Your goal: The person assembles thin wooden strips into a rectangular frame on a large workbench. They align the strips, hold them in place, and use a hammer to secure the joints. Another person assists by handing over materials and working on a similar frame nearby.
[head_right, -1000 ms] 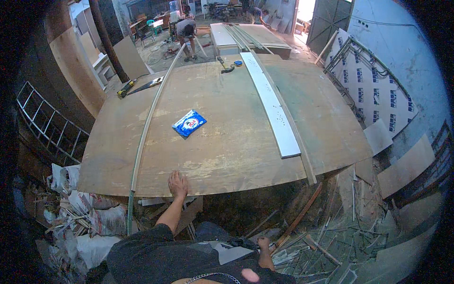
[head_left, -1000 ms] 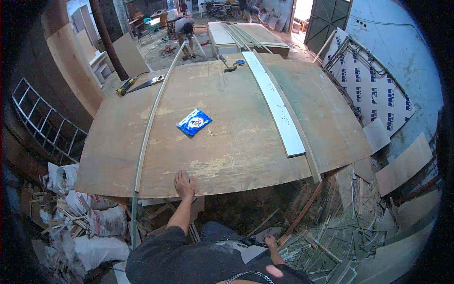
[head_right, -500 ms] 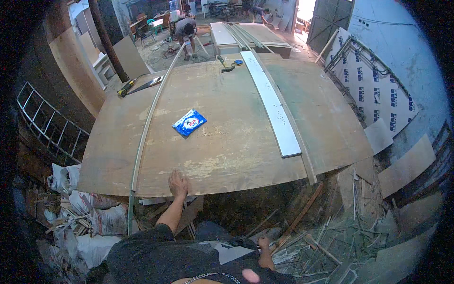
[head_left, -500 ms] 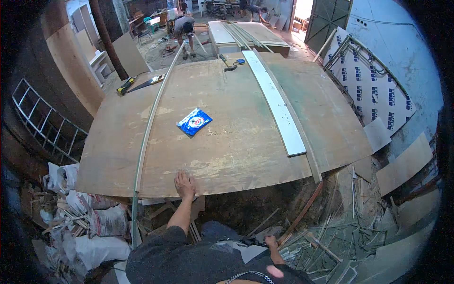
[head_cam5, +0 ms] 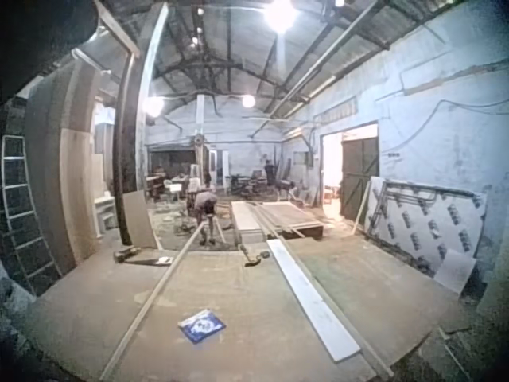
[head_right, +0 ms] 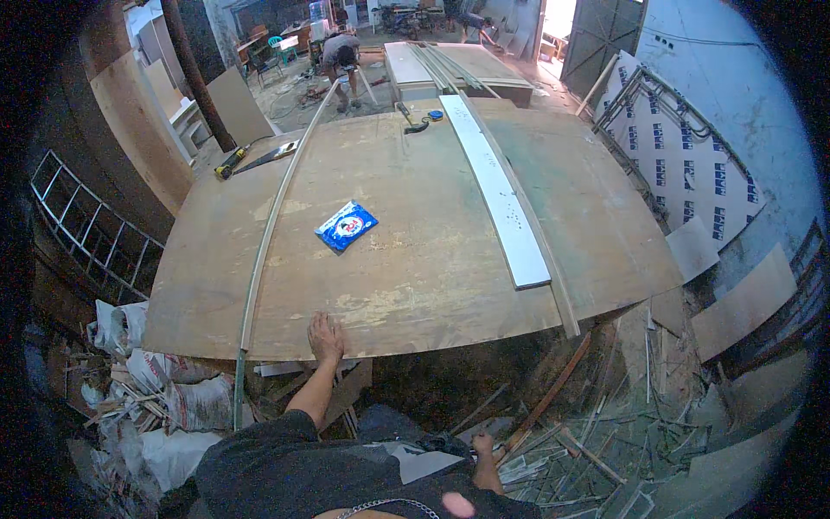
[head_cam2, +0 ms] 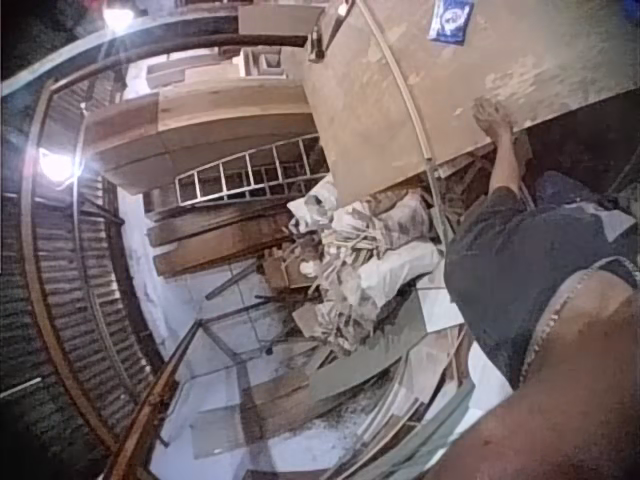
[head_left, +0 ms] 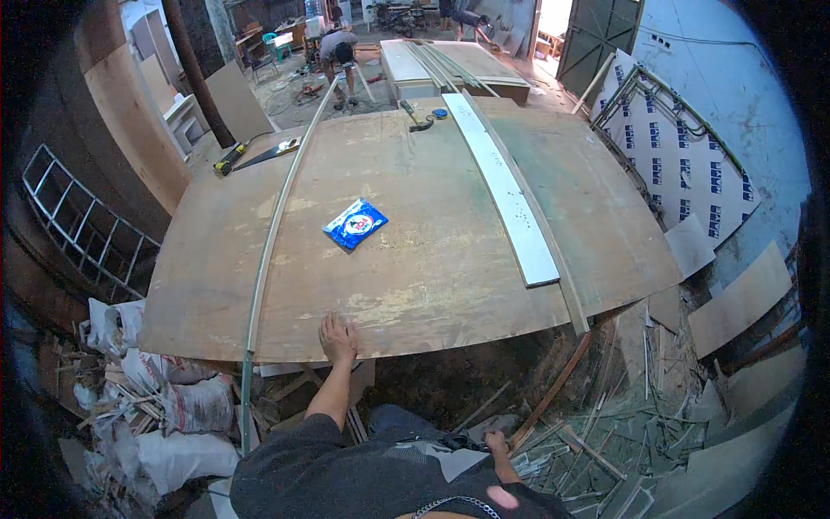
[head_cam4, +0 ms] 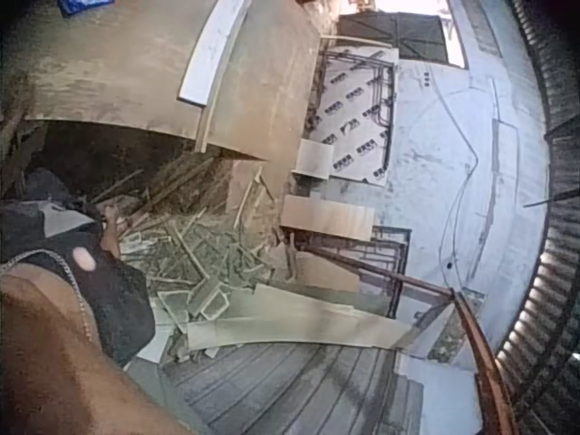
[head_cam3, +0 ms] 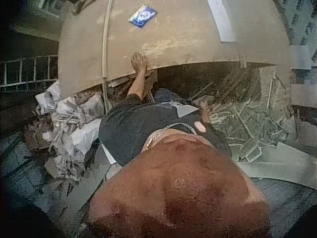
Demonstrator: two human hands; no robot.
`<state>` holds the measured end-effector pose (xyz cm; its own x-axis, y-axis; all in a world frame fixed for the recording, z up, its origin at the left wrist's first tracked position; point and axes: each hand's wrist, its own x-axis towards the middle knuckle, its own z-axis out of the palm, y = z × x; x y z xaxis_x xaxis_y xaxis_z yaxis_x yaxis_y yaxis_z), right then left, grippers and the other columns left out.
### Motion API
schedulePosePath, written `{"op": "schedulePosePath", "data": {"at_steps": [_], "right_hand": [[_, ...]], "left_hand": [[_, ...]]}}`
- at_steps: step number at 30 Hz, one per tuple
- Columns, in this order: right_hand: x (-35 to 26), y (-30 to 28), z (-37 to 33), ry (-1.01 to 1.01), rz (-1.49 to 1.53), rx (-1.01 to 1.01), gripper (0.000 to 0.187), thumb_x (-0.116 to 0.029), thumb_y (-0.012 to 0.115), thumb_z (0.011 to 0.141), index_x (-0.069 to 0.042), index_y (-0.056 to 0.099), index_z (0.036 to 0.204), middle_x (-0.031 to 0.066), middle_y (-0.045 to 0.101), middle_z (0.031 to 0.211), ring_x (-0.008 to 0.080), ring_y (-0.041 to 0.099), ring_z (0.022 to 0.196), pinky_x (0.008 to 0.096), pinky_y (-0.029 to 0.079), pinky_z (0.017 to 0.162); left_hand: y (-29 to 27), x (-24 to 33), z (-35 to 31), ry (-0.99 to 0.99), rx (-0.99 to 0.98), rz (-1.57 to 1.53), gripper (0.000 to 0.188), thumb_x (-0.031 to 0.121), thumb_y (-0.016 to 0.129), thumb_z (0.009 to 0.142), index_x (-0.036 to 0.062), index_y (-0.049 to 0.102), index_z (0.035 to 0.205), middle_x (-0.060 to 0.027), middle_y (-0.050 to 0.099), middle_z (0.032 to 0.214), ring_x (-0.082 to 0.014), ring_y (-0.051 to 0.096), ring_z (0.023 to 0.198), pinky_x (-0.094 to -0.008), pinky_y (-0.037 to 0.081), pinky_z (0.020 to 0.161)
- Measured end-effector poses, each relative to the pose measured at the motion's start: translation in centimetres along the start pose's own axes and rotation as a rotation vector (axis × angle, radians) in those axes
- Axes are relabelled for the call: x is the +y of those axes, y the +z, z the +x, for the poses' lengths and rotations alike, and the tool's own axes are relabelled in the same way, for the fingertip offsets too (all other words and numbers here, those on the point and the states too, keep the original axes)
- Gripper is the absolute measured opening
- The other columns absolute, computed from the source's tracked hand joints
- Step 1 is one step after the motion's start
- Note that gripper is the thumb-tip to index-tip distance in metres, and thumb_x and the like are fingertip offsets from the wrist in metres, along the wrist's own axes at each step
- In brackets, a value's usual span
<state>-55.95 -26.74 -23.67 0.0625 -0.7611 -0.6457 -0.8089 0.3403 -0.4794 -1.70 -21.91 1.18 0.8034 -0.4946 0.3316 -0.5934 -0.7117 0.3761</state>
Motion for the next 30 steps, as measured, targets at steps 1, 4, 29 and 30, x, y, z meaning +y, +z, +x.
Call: {"op": "schedulePosePath", "data": {"at_steps": [1,4,29,30], "right_hand": [[0.7,-0.3,0.2,0.029,-0.002,0.008,0.033,-0.027,0.057,0.081,0.001,0.067,0.096,0.0161,0.068,0.081,0.0257,0.066,0.077,0.0377,0.05,0.069],[-9.0,-1.4,-6.0,-0.02,-0.03,-0.019,0.036,-0.03,0.058,0.08,0.0,0.066,0.096,0.017,0.068,0.085,0.0271,0.065,0.081,0.0385,0.049,0.072],[-5.7,-2.0,-4.1,-0.009,-0.106,-0.013,0.034,-0.032,0.055,0.081,-0.006,0.068,0.099,0.0204,0.065,0.099,0.0343,0.062,0.096,0.0424,0.047,0.084],[-7.3,-2.1,-5.0,-0.013,-0.089,-0.046,0.034,-0.032,0.055,0.081,-0.006,0.067,0.099,0.0202,0.065,0.099,0.0344,0.062,0.095,0.0425,0.047,0.084]], "left_hand": [[0.3,0.7,0.0,0.012,-0.008,-0.016,0.052,0.034,0.052,0.086,0.0007,0.048,0.125,-0.0166,0.046,0.132,-0.0321,0.037,0.126,-0.0423,0.025,0.108],[-1.6,-2.9,0.0,-0.038,0.021,0.07,0.052,0.034,0.052,0.086,0.0012,0.048,0.125,-0.0159,0.046,0.132,-0.032,0.037,0.126,-0.0424,0.025,0.108],[-0.8,-0.6,0.0,-0.044,-0.046,0.05,0.049,0.031,0.048,0.087,0.0005,0.049,0.125,-0.0176,0.045,0.133,-0.031,0.036,0.128,-0.042,0.024,0.109],[-1.2,-1.3,0.1,-0.05,-0.035,0.065,0.049,0.031,0.048,0.087,0.0007,0.049,0.125,-0.0175,0.045,0.133,-0.031,0.036,0.128,-0.0421,0.024,0.109]]}}
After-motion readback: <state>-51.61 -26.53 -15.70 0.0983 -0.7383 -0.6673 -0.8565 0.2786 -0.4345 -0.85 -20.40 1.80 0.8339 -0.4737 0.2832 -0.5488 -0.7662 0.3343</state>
